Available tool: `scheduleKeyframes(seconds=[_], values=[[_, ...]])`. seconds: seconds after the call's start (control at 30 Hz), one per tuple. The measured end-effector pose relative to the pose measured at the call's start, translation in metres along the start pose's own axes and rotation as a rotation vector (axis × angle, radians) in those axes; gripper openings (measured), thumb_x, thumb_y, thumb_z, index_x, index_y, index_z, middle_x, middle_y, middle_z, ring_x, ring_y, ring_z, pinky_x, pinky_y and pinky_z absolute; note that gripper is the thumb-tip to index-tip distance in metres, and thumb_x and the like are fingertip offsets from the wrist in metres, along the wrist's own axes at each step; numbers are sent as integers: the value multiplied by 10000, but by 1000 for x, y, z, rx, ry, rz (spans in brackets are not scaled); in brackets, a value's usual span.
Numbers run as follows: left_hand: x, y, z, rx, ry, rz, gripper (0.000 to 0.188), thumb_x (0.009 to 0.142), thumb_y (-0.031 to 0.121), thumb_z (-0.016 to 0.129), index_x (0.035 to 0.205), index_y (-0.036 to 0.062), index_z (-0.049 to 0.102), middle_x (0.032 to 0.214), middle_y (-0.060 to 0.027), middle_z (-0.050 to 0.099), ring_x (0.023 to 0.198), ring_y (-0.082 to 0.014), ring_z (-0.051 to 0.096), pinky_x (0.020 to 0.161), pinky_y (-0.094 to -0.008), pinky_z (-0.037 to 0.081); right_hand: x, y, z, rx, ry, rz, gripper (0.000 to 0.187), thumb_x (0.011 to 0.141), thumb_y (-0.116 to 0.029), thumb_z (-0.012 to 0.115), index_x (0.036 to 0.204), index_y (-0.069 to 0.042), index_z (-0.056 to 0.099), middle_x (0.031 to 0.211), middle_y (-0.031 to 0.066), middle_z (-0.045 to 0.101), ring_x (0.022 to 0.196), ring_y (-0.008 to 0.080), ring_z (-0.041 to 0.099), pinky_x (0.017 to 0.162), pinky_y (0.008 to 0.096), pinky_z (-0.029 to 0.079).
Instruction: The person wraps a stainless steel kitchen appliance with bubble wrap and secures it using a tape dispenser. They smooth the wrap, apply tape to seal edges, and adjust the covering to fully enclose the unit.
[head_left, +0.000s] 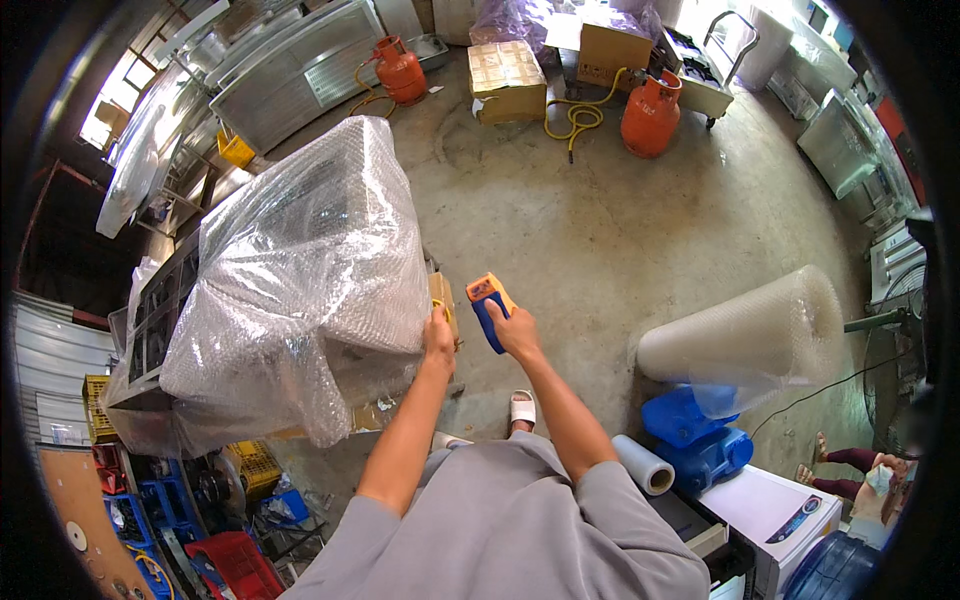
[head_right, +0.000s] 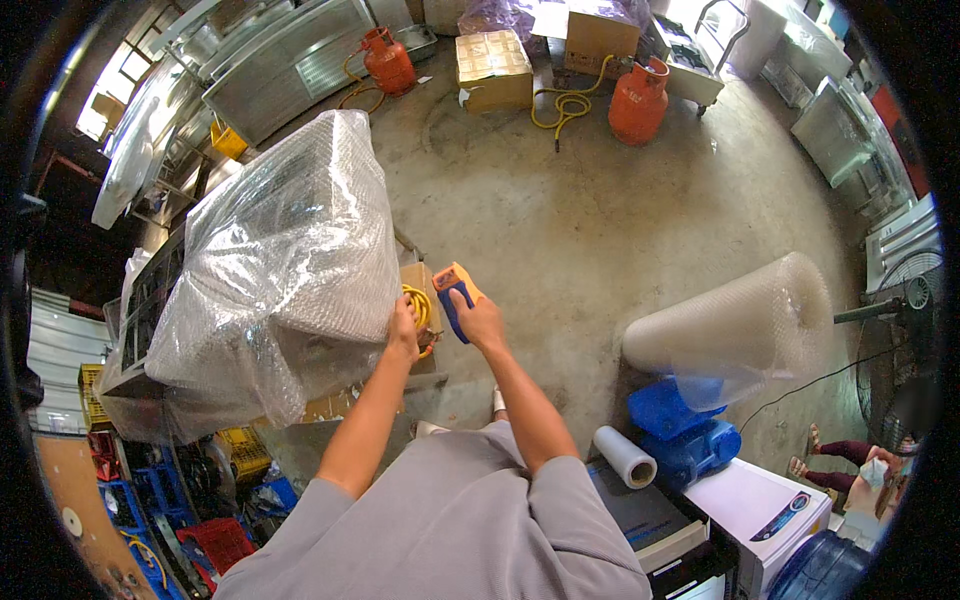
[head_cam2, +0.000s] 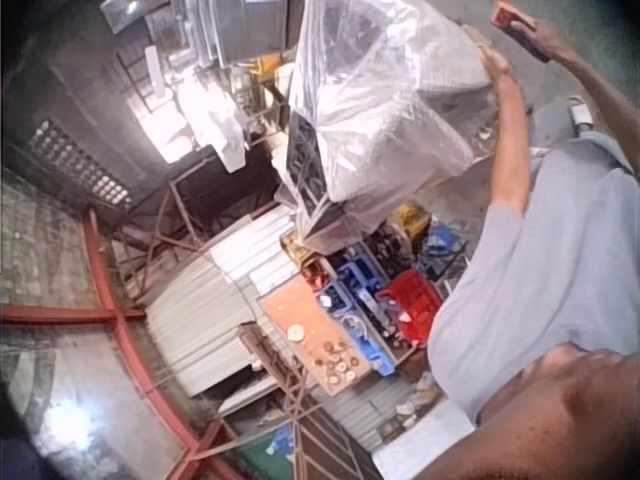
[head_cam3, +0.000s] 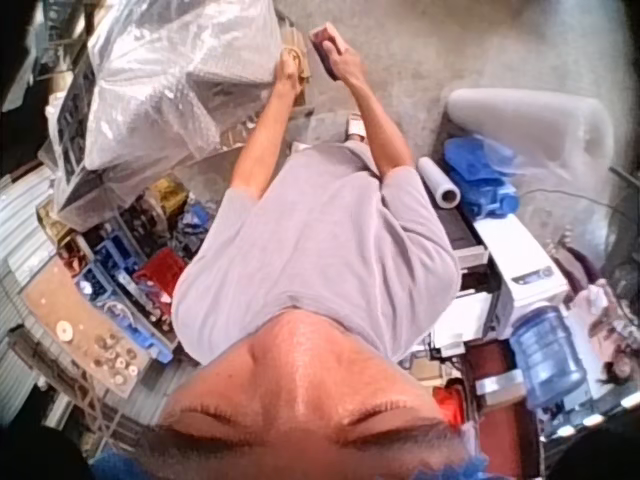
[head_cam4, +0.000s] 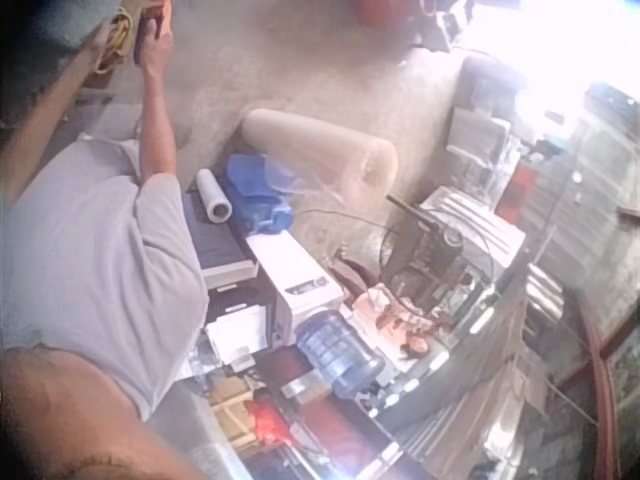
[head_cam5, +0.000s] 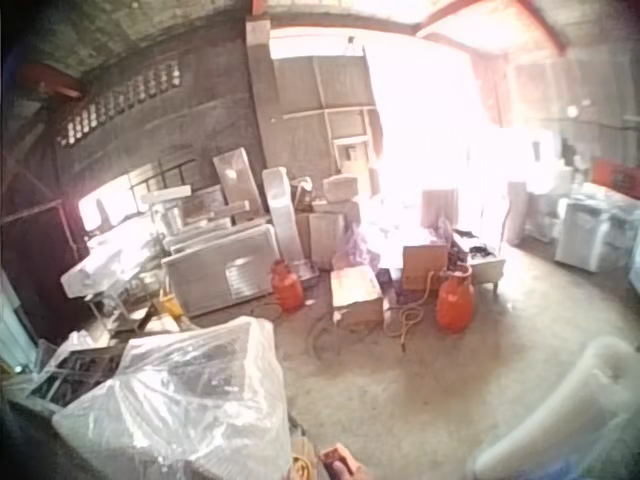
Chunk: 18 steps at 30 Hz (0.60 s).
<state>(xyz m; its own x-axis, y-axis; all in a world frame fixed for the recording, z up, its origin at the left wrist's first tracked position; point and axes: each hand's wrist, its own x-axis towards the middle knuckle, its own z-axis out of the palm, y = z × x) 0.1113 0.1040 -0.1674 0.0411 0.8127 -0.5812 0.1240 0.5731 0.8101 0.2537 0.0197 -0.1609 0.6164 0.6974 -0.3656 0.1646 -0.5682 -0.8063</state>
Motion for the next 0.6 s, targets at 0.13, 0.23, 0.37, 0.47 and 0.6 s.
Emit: scheduleKeyframes(seconds=[0.13, 0.23, 0.37, 0.47, 0.6], values=[[24, -2, 7, -105, 35, 65, 595, 977, 506, 499, 1329, 28, 547, 1225, -132, 598, 1045, -243, 584, 869, -399, 486, -31, 57, -19, 31, -230, 64, 712, 882, -649, 632, 945, 54, 726, 878, 272, 721, 851, 379, 730, 762, 452, 546], [-30, -15, 8, 243, -203, 276, 650, 980, 426, 603, 1449, 1, 456, 1423, -208, 550, 1281, -297, 558, 1028, -415, 460, -72, 104, -24, -173, -313, -26, 670, 863, -611, 669, 980, 47, 717, 886, 265, 722, 849, 377, 728, 765, 445, 548], [-83, -85, -42, 468, -177, 405, 578, 990, 391, 637, 1399, -5, 535, 1338, -206, 626, 1239, -298, 602, 1063, -406, 453, -126, 105, -39, -248, -536, -205, 642, 830, -576, 713, 1031, 35, 709, 983, 247, 723, 950, 396, 704, 832, 443, 541], [-107, -97, -70, 62, -352, -87, 532, 999, 380, 648, 1378, 14, 568, 1291, -159, 654, 1179, -244, 629, 1011, -392, 492, -140, 80, -53, -463, -752, -257, 628, 847, -558, 713, 1009, 49, 701, 965, 251, 707, 892, 409, 688, 806, 449, 531], [-115, -96, -109, -192, -599, -257, 467, 998, 335, 672, 1334, 17, 608, 1218, -102, 679, 1086, -170, 658, 925, -349, 540, -141, 64, -52, -404, -823, -313, 634, 853, -563, 713, 987, 56, 702, 923, 253, 698, 841, 398, 681, 791, 450, 525]])
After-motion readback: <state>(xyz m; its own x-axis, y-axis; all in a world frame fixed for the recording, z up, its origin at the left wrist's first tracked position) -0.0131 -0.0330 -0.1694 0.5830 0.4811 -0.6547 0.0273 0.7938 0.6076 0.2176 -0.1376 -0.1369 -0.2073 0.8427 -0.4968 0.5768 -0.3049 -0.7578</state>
